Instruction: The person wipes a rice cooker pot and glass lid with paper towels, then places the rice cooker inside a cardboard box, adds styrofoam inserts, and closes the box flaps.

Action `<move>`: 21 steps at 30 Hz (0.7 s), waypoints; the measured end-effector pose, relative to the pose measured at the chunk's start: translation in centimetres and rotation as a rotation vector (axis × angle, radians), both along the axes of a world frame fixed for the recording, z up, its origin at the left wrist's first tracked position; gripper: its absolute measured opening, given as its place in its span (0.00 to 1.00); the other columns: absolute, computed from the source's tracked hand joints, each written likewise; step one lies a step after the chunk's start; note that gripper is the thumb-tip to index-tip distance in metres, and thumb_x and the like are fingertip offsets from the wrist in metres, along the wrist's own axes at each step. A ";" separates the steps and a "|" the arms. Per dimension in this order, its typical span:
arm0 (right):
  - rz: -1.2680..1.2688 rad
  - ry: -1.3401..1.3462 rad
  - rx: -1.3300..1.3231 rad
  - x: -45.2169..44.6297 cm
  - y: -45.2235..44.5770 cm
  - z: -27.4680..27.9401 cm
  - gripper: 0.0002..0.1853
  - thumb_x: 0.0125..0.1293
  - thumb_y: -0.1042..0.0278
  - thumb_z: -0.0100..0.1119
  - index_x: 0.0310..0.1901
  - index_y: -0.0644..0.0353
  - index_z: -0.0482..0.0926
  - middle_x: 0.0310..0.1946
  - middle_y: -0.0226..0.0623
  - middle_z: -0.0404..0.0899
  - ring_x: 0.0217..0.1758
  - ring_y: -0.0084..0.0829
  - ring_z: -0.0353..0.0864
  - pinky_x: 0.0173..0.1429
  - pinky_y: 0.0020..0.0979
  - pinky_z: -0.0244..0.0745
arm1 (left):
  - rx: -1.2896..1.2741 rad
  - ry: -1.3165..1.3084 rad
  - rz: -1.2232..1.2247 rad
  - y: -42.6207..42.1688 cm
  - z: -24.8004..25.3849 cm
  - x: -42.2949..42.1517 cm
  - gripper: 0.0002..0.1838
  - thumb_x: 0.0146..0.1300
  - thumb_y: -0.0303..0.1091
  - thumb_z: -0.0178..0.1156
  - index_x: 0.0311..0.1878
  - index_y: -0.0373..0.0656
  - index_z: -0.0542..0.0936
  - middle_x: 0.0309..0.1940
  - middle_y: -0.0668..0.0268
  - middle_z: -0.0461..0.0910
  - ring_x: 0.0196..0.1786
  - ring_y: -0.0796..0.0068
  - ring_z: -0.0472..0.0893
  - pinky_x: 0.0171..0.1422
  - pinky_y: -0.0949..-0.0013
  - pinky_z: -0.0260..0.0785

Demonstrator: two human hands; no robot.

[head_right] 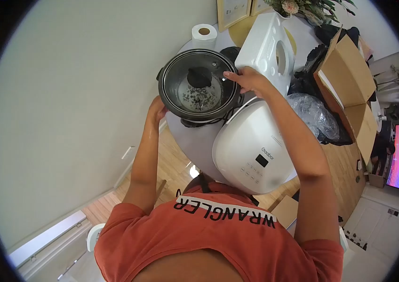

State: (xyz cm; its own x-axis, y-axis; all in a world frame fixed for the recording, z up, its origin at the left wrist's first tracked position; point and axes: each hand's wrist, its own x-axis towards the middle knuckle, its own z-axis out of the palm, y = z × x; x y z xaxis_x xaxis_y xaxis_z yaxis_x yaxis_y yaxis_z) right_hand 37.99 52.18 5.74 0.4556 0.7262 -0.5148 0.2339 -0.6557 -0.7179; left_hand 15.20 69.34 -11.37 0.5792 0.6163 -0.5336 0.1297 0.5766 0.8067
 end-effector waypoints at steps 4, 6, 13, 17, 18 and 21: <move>-0.001 0.007 -0.081 1.4 1.0 -1.4 0.31 0.53 0.42 0.61 0.43 0.67 0.75 0.35 0.34 0.78 0.40 0.30 0.75 0.40 0.30 0.71 | 0.034 0.000 0.019 0.4 -1.5 0.2 0.19 0.61 0.47 0.52 0.33 0.37 0.76 0.21 0.66 0.75 0.22 0.74 0.74 0.30 0.67 0.67; -0.055 0.106 -0.124 2.0 1.2 -2.5 0.34 0.49 0.42 0.65 0.45 0.67 0.74 0.38 0.36 0.77 0.38 0.29 0.75 0.41 0.27 0.71 | 0.032 -0.002 0.023 0.5 -2.1 0.4 0.18 0.60 0.46 0.53 0.33 0.37 0.76 0.21 0.66 0.75 0.21 0.74 0.73 0.28 0.68 0.67; -0.249 0.636 0.060 1.4 1.2 -3.4 0.30 0.50 0.45 0.65 0.45 0.64 0.73 0.37 0.38 0.79 0.34 0.27 0.80 0.39 0.28 0.76 | 0.053 -0.050 -0.012 1.0 -2.9 0.9 0.17 0.57 0.45 0.55 0.29 0.38 0.76 0.18 0.69 0.72 0.18 0.79 0.67 0.22 0.73 0.58; -0.273 0.601 -0.008 1.3 1.1 -2.7 0.27 0.53 0.49 0.64 0.44 0.64 0.74 0.36 0.37 0.80 0.34 0.26 0.81 0.38 0.30 0.78 | -0.083 0.017 0.041 0.8 -4.2 1.2 0.18 0.57 0.47 0.54 0.28 0.38 0.76 0.17 0.71 0.70 0.19 0.82 0.63 0.21 0.74 0.52; -0.280 0.587 -0.018 1.2 1.2 -2.5 0.26 0.53 0.49 0.64 0.44 0.64 0.74 0.35 0.36 0.80 0.32 0.25 0.81 0.37 0.29 0.78 | -0.039 -0.010 0.077 0.2 -4.5 0.9 0.19 0.58 0.48 0.53 0.29 0.38 0.76 0.17 0.72 0.69 0.19 0.82 0.62 0.22 0.74 0.50; -0.253 0.592 0.015 1.0 1.4 -2.7 0.24 0.53 0.51 0.64 0.43 0.63 0.75 0.33 0.35 0.81 0.31 0.24 0.81 0.35 0.27 0.79 | -0.018 -0.021 0.137 -1.0 -5.1 -0.2 0.21 0.58 0.50 0.53 0.32 0.37 0.77 0.20 0.71 0.71 0.21 0.82 0.64 0.25 0.74 0.52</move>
